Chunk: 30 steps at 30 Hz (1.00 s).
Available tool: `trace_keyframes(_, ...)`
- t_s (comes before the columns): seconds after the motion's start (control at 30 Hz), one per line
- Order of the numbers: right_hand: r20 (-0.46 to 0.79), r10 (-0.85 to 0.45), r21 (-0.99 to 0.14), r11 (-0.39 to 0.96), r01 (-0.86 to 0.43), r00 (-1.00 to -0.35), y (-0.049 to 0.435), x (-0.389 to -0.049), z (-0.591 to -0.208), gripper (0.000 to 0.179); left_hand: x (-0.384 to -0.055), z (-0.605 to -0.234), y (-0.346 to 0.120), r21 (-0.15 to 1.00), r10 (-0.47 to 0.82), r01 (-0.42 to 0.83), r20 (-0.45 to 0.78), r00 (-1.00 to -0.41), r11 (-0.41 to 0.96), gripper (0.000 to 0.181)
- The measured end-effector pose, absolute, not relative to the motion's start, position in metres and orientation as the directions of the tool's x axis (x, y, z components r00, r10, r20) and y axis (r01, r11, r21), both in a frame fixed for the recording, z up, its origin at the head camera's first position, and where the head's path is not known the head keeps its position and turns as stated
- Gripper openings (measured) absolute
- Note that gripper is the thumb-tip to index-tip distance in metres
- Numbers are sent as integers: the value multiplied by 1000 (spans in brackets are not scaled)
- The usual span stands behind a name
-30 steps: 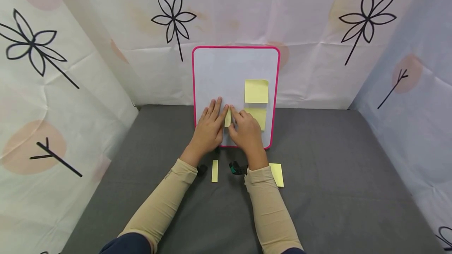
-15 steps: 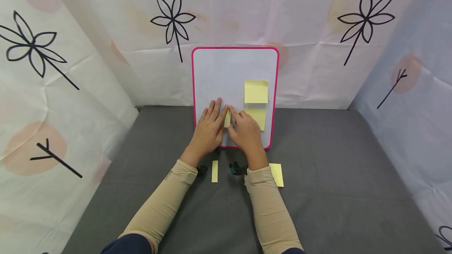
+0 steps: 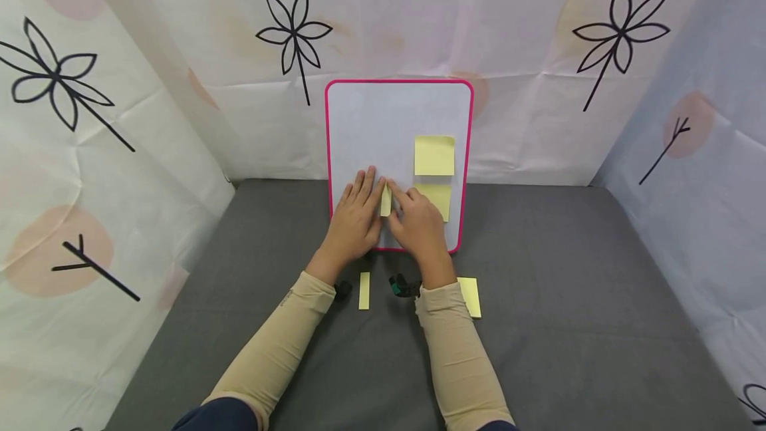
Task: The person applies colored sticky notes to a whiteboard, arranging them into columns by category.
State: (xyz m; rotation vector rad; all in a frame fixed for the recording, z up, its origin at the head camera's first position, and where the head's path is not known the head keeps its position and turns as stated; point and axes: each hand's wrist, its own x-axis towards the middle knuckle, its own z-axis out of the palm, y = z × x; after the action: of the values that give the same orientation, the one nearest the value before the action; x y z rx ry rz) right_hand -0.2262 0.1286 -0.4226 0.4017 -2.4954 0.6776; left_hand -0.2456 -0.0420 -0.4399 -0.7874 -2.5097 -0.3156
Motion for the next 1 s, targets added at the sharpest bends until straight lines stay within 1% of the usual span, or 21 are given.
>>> trace_keyframes(0.37, 572, -145, -379, 826, -417, -808, 133, -226, -425, 56, -244, -444, -45, 64, 484, 600, 526, -699, 798, 74)
trace_keyframes(0.43, 582, -146, -372, 827, -422, -800, 134, -226, -424, 51, -244, -445, -46, 60, 485, 599, 526, -699, 798, 76)
trace_keyframes(0.53, 591, -147, -374, 822, -430, -793, 136, -224, -423, 39, -241, -447, -48, 67, 485, 597, 516, -706, 799, 79)
trace_keyframes(0.63, 576, -154, -388, 813, -434, -803, 138, -222, -422, 27, -236, -449, -50, 95, 487, 598, 485, -726, 796, 83)
trace_keyframes(0.73, 520, -181, -410, 804, -430, -835, 139, -220, -420, 23, -230, -452, -52, 127, 491, 602, 458, -741, 788, 84)
trace_keyframes(0.87, 372, -282, -465, 768, -440, -884, 139, -215, -414, 23, -220, -457, -56, 164, 494, 612, 450, -744, 773, 79)
trace_keyframes(0.93, 289, -355, -516, 725, -457, -889, 138, -214, -411, 24, -214, -460, -59, 192, 489, 617, 453, -746, 763, 73)
trace_keyframes(1.0, 217, -429, -564, 679, -471, -877, 137, -213, -409, 26, -207, -464, -63, 233, 478, 617, 451, -754, 752, 66)
